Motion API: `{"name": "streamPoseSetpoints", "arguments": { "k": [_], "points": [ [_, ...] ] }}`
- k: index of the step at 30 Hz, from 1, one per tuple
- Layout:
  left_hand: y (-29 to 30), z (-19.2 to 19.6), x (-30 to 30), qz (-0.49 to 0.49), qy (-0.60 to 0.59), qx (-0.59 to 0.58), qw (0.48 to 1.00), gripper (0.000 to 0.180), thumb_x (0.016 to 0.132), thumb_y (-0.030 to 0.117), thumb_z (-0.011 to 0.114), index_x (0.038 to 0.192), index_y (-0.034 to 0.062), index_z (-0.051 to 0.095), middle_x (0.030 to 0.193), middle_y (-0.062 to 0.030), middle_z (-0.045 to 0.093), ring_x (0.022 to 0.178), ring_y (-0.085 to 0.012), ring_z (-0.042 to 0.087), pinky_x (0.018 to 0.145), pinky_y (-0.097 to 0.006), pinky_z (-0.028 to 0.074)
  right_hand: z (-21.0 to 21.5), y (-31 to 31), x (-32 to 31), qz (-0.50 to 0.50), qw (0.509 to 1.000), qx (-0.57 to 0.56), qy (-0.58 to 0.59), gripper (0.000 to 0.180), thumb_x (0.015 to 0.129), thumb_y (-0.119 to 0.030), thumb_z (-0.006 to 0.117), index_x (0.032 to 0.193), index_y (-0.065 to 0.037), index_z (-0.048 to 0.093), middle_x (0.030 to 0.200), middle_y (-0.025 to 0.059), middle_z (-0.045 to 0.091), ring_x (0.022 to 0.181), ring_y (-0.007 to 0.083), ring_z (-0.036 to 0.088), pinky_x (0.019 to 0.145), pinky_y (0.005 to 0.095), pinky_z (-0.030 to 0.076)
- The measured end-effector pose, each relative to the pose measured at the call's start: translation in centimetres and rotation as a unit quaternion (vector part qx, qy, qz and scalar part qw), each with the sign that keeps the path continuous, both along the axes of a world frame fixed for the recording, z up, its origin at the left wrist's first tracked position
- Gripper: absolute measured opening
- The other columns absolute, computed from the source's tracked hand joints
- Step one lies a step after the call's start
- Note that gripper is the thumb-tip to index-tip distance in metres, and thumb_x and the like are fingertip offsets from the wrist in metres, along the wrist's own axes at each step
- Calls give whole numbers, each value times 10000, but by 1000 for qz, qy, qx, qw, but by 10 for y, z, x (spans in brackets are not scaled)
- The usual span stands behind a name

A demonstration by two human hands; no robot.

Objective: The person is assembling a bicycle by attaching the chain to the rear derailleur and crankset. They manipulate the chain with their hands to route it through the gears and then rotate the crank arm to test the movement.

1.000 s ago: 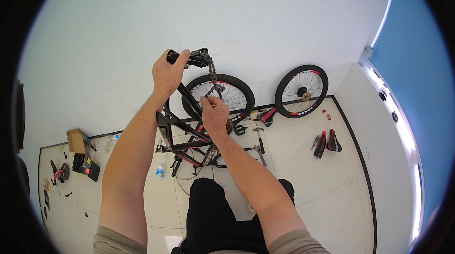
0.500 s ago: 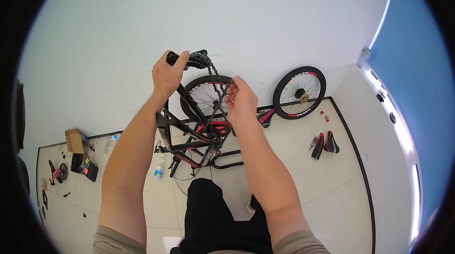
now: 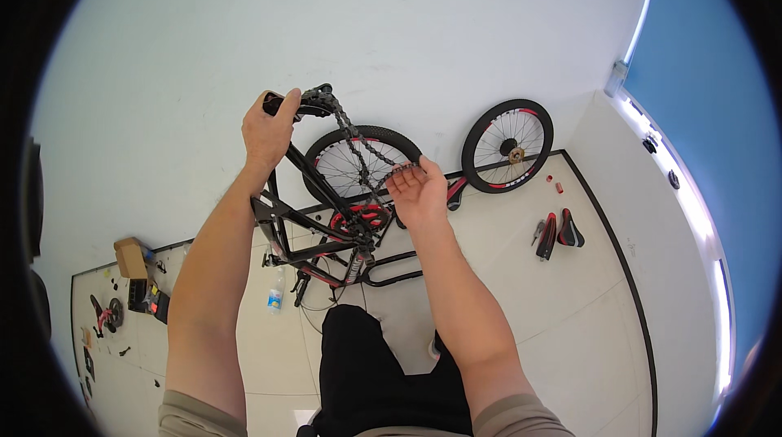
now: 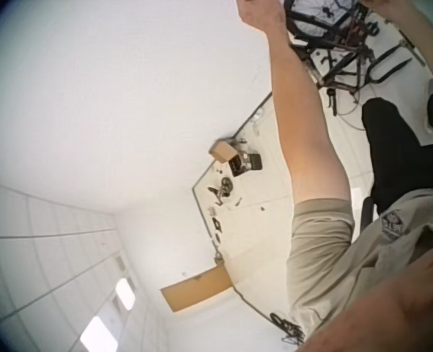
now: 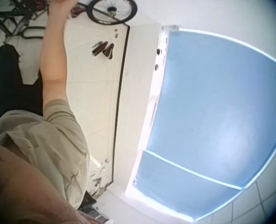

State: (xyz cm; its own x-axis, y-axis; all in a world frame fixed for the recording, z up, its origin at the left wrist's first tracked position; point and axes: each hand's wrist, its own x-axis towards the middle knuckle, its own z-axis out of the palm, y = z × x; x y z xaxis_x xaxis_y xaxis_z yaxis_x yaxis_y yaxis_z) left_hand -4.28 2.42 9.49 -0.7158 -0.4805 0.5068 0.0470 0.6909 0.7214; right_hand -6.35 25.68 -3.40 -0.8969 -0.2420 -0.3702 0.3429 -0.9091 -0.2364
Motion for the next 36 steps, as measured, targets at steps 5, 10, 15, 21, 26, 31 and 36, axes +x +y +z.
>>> {"name": "streamPoseSetpoints", "arguments": {
  "k": [5, 10, 15, 21, 26, 31, 36],
  "points": [
    [-2, -1, -3, -4, -3, 15, 1000, 484, 844, 494, 665, 771, 18, 620, 698, -108, 658, 671, -271, 610, 691, -392, 483, -6, -2, -11, 1, 1000, 3, 28, 178, 899, -177, 610, 774, -62, 553, 806, 77, 591, 825, 224, 563, 885, 411, 443],
    [-4, -4, -5, -7, 9, 11, 1000, 483, 845, 495, 666, 774, 19, 620, 694, -107, 654, 671, -265, 610, 686, -390, 482, -11, 0, -21, 39, 998, -15, 53, 141, 897, -133, 574, 791, -46, 542, 758, 101, 575, 775, 238, 559, 838, 449, 466],
    [-1, -2, -3, -7, 4, 13, 1000, 484, 843, 493, 671, 774, 17, 619, 698, -104, 656, 672, -261, 609, 688, -387, 483, -8, -7, -36, 48, 994, 67, 66, 123, 876, -122, 554, 795, -37, 519, 733, 102, 558, 728, 247, 574, 839, 470, 507],
    [-3, -2, -1, -1, 9, 4, 1000, 483, 840, 494, 672, 780, 18, 619, 705, -101, 660, 675, -258, 611, 694, -385, 484, -2, -6, -32, 132, 941, 297, 91, 128, 869, -125, 541, 910, -5, 527, 797, 116, 595, 803, 270, 649, 804, 462, 552],
    [0, -2, -2, -3, 7, 2, 1000, 479, 839, 493, 673, 775, 21, 620, 704, -100, 664, 671, -259, 612, 693, -384, 487, 2, -1, -42, 127, 925, 344, 99, 147, 851, -95, 498, 894, 37, 550, 813, 136, 627, 727, 233, 664, 630, 371, 590],
    [0, -1, -1, -3, 11, -1, 1000, 477, 839, 491, 674, 773, 21, 621, 700, -98, 666, 669, -257, 615, 695, -381, 490, 11, 7, -50, 98, 924, 344, 135, 177, 857, -54, 471, 932, 78, 562, 823, 164, 635, 749, 250, 661, 669, 384, 590],
    [-1, 2, 0, -2, 6, 10, 1000, 476, 838, 487, 675, 772, 18, 625, 705, -106, 668, 677, -263, 623, 697, -384, 491, 5, 7, -48, 93, 944, 277, 156, 151, 877, -33, 462, 940, 80, 540, 831, 154, 617, 779, 253, 655, 756, 405, 571]
  ]
}}
